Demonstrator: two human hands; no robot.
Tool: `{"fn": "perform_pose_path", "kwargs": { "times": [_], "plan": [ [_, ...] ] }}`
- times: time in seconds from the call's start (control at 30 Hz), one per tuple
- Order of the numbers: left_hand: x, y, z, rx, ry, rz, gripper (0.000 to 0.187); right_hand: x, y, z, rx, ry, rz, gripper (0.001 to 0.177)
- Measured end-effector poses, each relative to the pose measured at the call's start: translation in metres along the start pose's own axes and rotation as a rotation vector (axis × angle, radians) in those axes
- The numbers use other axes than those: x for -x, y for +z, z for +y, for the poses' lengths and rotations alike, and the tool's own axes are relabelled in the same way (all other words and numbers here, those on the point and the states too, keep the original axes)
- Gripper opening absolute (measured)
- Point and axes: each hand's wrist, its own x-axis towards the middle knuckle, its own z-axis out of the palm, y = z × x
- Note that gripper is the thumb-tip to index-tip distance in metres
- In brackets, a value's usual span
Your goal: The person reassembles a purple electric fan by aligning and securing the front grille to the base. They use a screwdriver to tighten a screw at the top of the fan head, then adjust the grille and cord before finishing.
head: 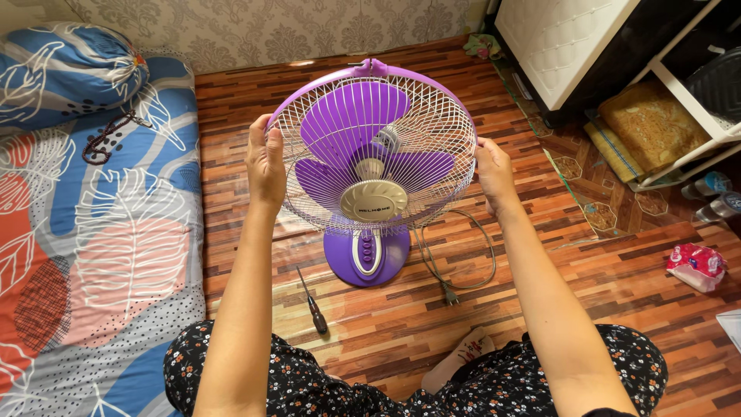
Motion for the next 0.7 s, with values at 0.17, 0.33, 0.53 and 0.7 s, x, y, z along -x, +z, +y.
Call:
{"fn": "perform_pose_path", "kwargs": {
  "times": [0.17, 0.33, 0.53, 0.7],
  "plan": [
    [0.002, -0.005, 0.001, 0.172, -0.059, -0.051, 0.043, -0.001, -0.001, 0.003, 0.041, -0.017, 0.007, 0.032],
    [0.010, -0.013, 0.002, 0.208, -0.185, -0.046, 0.044, 0.001, -0.001, -0.001, 0.016, 0.038, 0.008, 0.032],
    [0.005, -0.025, -0.004, 0.193, -0.242, -0.068, 0.039, 0.000, 0.006, -0.008, 0.026, 0.028, -0.007, 0.032],
    [0.003, -0.032, 0.001, 0.067, -0.170, -0.075, 0.033, -0.004, 0.010, -0.010, 0.083, 0.030, 0.007, 0.033]
  ]
}}
